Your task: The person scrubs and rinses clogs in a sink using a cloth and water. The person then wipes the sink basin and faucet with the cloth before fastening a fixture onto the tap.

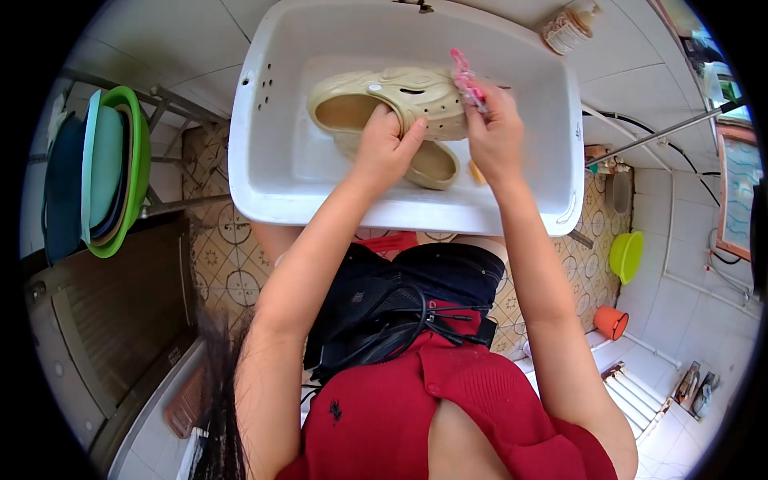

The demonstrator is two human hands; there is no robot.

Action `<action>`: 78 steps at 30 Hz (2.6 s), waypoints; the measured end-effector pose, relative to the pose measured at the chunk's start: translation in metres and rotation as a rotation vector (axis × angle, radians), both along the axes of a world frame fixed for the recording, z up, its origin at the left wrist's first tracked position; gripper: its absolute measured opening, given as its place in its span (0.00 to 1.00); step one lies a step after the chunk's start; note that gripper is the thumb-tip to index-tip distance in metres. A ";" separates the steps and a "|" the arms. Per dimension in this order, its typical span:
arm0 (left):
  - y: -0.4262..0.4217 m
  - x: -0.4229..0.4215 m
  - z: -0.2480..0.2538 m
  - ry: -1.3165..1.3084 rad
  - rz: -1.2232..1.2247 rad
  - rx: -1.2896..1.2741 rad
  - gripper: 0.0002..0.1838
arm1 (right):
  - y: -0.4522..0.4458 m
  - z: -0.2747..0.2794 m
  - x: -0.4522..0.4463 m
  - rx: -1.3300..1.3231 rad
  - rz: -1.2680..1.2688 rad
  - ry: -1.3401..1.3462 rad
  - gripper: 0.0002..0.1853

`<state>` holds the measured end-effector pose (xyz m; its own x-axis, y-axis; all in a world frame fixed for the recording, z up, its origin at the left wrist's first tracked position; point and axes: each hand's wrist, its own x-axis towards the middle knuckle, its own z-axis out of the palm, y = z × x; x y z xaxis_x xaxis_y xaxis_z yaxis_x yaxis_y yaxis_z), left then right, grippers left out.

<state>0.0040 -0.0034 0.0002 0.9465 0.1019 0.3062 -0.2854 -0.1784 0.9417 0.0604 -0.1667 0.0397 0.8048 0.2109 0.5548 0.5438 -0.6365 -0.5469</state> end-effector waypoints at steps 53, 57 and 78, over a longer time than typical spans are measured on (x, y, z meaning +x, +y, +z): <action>0.010 -0.001 0.010 0.222 0.126 -0.326 0.14 | -0.001 -0.009 -0.010 0.554 0.011 0.529 0.13; 0.012 -0.001 0.007 0.266 0.132 -0.294 0.15 | 0.009 -0.005 -0.007 0.287 -0.004 0.255 0.13; -0.006 -0.008 0.002 -0.032 -0.081 0.185 0.09 | 0.024 0.031 0.009 -0.072 0.286 0.363 0.13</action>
<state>-0.0037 -0.0096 0.0024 0.9388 -0.0347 0.3428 -0.3352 -0.3226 0.8852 0.0693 -0.1423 0.0704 0.8481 0.4802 0.2241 0.4848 -0.5325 -0.6938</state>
